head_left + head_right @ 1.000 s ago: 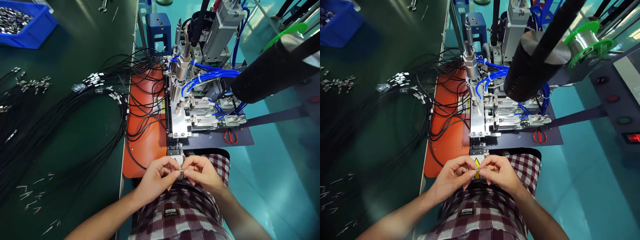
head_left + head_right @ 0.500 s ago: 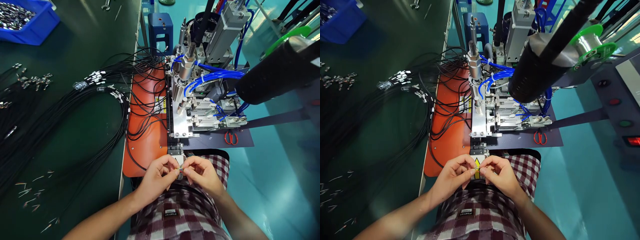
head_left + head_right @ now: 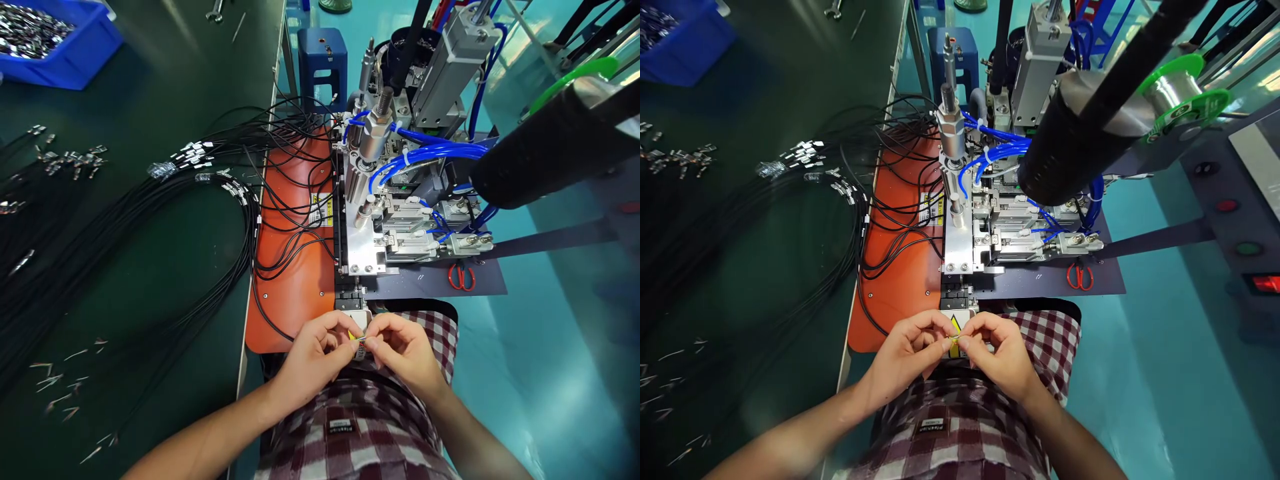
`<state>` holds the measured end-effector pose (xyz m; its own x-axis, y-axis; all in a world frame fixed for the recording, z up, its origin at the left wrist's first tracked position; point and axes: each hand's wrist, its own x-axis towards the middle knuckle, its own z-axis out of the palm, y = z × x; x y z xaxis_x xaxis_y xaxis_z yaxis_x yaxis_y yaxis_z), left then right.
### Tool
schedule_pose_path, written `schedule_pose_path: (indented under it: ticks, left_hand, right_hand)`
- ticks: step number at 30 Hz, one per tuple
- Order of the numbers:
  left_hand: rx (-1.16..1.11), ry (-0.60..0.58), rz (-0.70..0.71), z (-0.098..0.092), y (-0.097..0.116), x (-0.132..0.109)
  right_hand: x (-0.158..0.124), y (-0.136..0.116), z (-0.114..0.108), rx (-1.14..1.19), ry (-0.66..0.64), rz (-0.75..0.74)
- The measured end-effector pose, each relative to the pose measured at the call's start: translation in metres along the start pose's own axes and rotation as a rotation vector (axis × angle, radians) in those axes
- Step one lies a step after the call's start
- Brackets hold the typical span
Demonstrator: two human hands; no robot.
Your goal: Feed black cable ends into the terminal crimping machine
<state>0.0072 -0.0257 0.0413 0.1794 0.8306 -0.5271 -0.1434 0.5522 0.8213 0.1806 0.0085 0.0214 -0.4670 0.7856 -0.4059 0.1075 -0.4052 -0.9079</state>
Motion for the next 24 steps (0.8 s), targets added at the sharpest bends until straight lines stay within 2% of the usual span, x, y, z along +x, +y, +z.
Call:
schedule_pose_path:
  ticks: [7, 17, 24]
  left_hand:
    - [-0.013, 0.034, -0.004, 0.001, 0.002, 0.002]
    - [0.014, 0.034, -0.004, 0.001, -0.002, 0.002]
    - [0.016, 0.021, 0.004, 0.0, -0.003, 0.002]
  right_hand:
    - [-0.004, 0.004, 0.004, -0.172, 0.098, -0.189]
    - [0.004, 0.005, -0.002, 0.088, -0.039, 0.024]
    - [0.007, 0.009, -0.005, 0.139, -0.076, 0.08]
